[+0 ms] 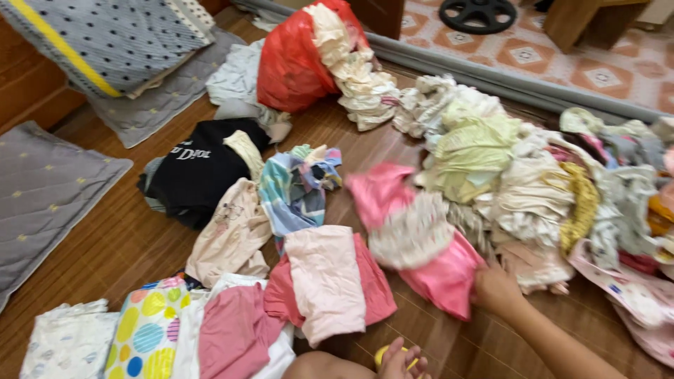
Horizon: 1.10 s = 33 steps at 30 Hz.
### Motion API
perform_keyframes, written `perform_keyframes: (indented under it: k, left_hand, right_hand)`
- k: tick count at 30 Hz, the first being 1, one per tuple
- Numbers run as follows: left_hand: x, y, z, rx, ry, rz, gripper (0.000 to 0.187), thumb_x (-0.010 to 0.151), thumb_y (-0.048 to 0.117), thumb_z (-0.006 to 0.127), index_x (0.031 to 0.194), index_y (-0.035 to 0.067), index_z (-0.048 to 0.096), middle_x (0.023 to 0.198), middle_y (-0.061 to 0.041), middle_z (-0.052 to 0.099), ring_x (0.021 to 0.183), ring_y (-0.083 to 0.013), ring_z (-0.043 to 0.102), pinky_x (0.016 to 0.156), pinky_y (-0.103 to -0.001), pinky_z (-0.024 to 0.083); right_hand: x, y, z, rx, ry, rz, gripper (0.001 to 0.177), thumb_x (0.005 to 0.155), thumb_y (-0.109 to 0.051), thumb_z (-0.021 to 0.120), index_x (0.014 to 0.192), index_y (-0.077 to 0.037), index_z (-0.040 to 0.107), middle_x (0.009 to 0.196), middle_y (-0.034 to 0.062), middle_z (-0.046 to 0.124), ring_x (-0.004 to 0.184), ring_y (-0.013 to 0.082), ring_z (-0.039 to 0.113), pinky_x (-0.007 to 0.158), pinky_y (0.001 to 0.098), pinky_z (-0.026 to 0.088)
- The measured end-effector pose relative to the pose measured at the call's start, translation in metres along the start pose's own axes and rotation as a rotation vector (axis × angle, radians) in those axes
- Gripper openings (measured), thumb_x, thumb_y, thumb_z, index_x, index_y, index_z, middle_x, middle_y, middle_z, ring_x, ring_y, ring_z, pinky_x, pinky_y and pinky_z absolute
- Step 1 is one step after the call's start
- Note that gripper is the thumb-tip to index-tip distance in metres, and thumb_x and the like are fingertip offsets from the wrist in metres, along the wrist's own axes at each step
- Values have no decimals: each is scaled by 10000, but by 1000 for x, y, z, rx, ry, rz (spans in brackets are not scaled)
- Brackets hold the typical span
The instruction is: Folding and sorting a pile of baby clothes on a floor mat.
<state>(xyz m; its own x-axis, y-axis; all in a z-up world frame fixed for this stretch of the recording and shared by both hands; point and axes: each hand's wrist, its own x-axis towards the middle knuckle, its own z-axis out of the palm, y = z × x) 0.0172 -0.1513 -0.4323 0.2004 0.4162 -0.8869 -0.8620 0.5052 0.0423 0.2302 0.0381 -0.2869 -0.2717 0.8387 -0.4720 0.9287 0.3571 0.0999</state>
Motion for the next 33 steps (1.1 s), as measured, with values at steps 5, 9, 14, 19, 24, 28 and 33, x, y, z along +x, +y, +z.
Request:
perform_keyframes:
  k: [5,9,14,19,24,28,33]
  left_hand:
    - [-23,-26,44,250,-173,223,336,918,109,588,1249,167,590,996,-66,708,739,-178,654,567,-356,526]
    - [-50,-33,65,399,-240,329,292,926,122,625,1218,121,616,965,-51,716,732,-142,654,555,-303,517]
    - [-88,-32,90,721,-365,780,215,917,115,674,1122,89,612,986,-2,661,837,-93,620,735,-259,526]
    - [-223,-2,189,787,-385,1391,621,850,201,808,1333,9,466,1274,-130,538,1183,-230,519,1039,-374,432]
    - [-306,13,276,1231,-484,1565,1082,693,339,923,1533,55,304,1515,-175,442,1403,-269,420,1147,-462,352]
    - [-264,5,301,1195,-996,919,881,754,271,873,1476,115,393,1354,-91,590,1196,-189,589,1016,-382,499]
    - [-210,8,310,1277,-1200,861,322,963,138,778,1253,23,703,1134,-31,701,1010,-115,626,894,-297,531]
  right_hand:
    - [-47,12,74,-466,462,110,375,841,-343,735,1139,-120,688,1401,229,521,1288,391,474,1110,651,221]
    - [-61,8,86,0,851,-398,753,487,-420,677,1200,-180,711,1492,194,459,1412,432,352,1161,734,96]
    - [-52,25,69,659,646,-188,275,832,-153,683,1099,-158,746,1088,49,768,1091,247,651,1148,569,357]
    - [-108,55,-77,1397,552,-133,204,1041,-158,530,1087,-114,724,830,62,669,753,182,624,723,399,545]
    - [-178,83,-191,1889,673,-352,158,1036,-149,561,1102,-81,688,982,-1,671,884,99,627,801,286,525]
    - [-193,128,-213,2086,642,-444,223,1050,-218,553,1134,-50,672,1050,38,691,928,126,656,845,280,532]
    - [-217,164,-227,2107,667,-485,240,1095,-226,566,1121,-14,676,1035,64,676,892,157,634,811,303,515]
